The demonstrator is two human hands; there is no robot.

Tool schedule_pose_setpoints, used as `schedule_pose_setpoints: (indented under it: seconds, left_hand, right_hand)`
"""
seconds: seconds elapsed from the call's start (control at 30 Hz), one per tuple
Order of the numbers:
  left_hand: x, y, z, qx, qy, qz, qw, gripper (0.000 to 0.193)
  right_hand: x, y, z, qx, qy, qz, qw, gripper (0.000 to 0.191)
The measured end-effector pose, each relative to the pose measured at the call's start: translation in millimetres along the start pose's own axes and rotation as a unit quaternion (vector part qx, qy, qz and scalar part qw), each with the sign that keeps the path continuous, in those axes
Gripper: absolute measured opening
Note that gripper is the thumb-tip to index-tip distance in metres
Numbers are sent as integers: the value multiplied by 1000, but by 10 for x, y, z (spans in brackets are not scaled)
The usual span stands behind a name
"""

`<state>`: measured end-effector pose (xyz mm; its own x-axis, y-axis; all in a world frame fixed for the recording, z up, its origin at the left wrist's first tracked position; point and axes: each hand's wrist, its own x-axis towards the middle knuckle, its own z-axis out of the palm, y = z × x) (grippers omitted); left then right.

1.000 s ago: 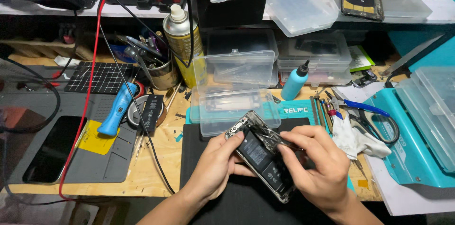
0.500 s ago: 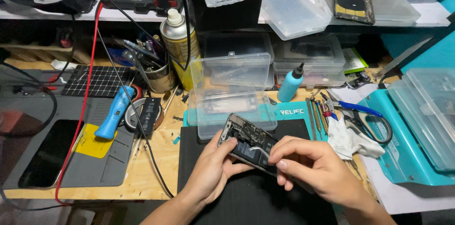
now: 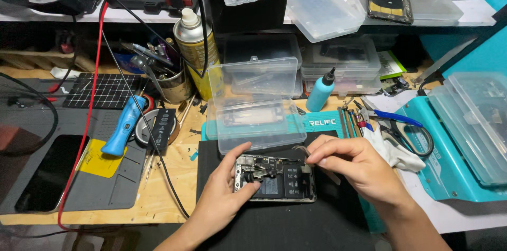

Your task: The person repairs a disassembled smartphone at a workbench. They hold the phone frame, use tweezers and a metal pry tool to lift and reposition internal components, unscrew small screws, and handle the battery and midframe while working through the phone's interior.

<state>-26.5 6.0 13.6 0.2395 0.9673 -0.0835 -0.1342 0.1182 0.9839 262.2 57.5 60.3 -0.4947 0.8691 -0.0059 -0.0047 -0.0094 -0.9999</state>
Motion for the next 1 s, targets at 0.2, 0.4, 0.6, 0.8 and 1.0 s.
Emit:
schedule_pose_setpoints:
  seconds: [0.2,0.4,0.6,0.8,1.0]
  left_hand:
    - [4,61,202,62,-2,25,998,75]
    - [0,221,164,320,-21,53,946,82]
    - [-97,257,207,351,-20,60,934,75]
    - [46,224,185,381,-20,61,923,58]
    - [203,209,282,447,-19,108,888,61]
  right_hand:
    - [-10,61,-80,82,16,44,996,20]
    - [5,183,-189,209,-91,10,974,18]
    - [-50,265,-331,246,-60,54,966,26]
    - [-29,353,-304,223,-19,37,974,29]
    - [-1,308,-173,150,48,58,986,25]
